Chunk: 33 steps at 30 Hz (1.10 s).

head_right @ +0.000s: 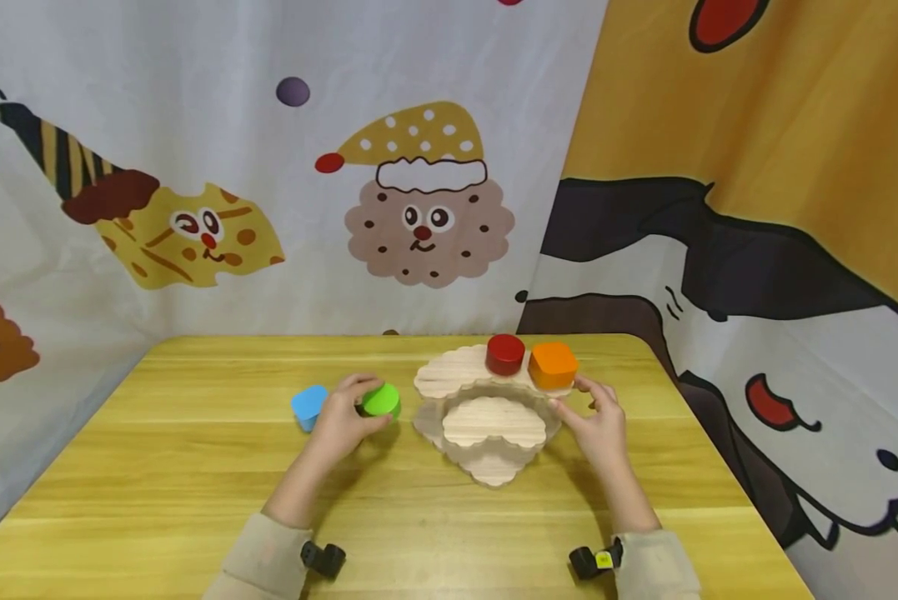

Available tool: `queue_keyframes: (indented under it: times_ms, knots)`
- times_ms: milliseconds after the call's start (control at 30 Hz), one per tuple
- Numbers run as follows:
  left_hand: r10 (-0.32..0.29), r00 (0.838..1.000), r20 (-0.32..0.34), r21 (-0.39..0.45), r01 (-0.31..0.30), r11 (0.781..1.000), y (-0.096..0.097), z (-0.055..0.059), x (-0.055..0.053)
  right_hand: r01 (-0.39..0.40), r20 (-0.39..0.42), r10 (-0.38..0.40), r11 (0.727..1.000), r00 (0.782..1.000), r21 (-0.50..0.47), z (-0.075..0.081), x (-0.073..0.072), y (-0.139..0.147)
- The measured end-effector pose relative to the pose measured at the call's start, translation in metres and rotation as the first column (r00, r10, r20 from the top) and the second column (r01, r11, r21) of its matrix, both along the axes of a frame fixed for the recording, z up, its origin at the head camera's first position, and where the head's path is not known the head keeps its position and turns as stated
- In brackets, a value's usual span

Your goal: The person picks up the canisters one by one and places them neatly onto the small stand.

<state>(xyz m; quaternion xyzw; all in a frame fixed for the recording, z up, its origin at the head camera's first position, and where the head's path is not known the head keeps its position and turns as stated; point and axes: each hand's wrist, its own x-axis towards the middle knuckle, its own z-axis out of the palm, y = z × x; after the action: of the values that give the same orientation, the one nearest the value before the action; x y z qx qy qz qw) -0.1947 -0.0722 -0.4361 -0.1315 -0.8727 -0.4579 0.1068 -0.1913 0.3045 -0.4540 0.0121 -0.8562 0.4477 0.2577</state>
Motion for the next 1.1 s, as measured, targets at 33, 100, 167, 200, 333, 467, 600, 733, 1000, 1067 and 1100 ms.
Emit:
queue_keyframes:
  times_ms: [33, 100, 167, 200, 333, 467, 600, 733, 1000, 1067, 1100]
  knots:
    - [0.000, 1.000, -0.001, 0.007, 0.000, 1.000, 0.000, 0.001, 0.000, -0.002, 0.000, 0.002, 1.000, 1.000, -0.001, 0.000, 0.000, 0.000]
    - [0.005, 1.000, -0.002, 0.017, -0.005, 1.000, 0.001, 0.005, -0.001, -0.004, 0.004, 0.004, 1.000, 1.000, -0.005, 0.000, -0.001, 0.000]
    - [0.011, 1.000, -0.005, 0.029, -0.011, 1.000, 0.001, 0.009, -0.001, -0.007, 0.007, 0.007, 1.000, 1.000, -0.011, 0.000, -0.001, 0.000]
    - [0.014, 1.000, -0.009, 0.033, -0.014, 0.999, 0.002, 0.011, -0.002, -0.008, 0.007, 0.008, 1.000, 1.000, -0.012, 0.000, -0.001, 0.000]
    - [0.027, 0.999, -0.047, 0.034, -0.025, 0.999, 0.005, 0.021, -0.003, -0.010, 0.004, 0.010, 1.000, 1.000, -0.016, 0.000, -0.002, 0.000]
    - [0.023, 0.997, -0.079, 0.049, -0.019, 0.999, 0.009, 0.031, -0.004, -0.006, 0.001, 0.006, 1.000, 1.000, -0.016, 0.000, -0.002, 0.000]
    - [0.018, 0.995, -0.099, 0.065, -0.011, 0.998, 0.015, 0.040, -0.006, 0.001, 0.008, -0.001, 1.000, 1.000, -0.017, -0.001, -0.002, 0.000]
    - [0.009, 0.993, -0.120, 0.069, -0.001, 0.998, 0.022, 0.048, -0.010, -0.003, 0.011, 0.003, 1.000, 1.000, -0.023, 0.000, -0.001, 0.000]
    - [-0.030, 0.988, -0.151, 0.080, 0.043, 0.996, 0.039, 0.061, -0.019, -0.002, 0.007, 0.002, 1.000, 1.000, -0.020, 0.001, 0.000, -0.001]
    - [-0.044, 0.988, -0.151, 0.090, 0.058, 0.994, 0.043, 0.063, -0.021, 0.000, 0.004, 0.000, 1.000, 1.000, -0.018, 0.001, 0.000, -0.001]
    - [-0.051, 0.987, -0.150, 0.094, 0.066, 0.993, 0.046, 0.063, -0.021, 0.000, 0.002, 0.000, 1.000, 1.000, -0.017, 0.001, 0.000, -0.001]
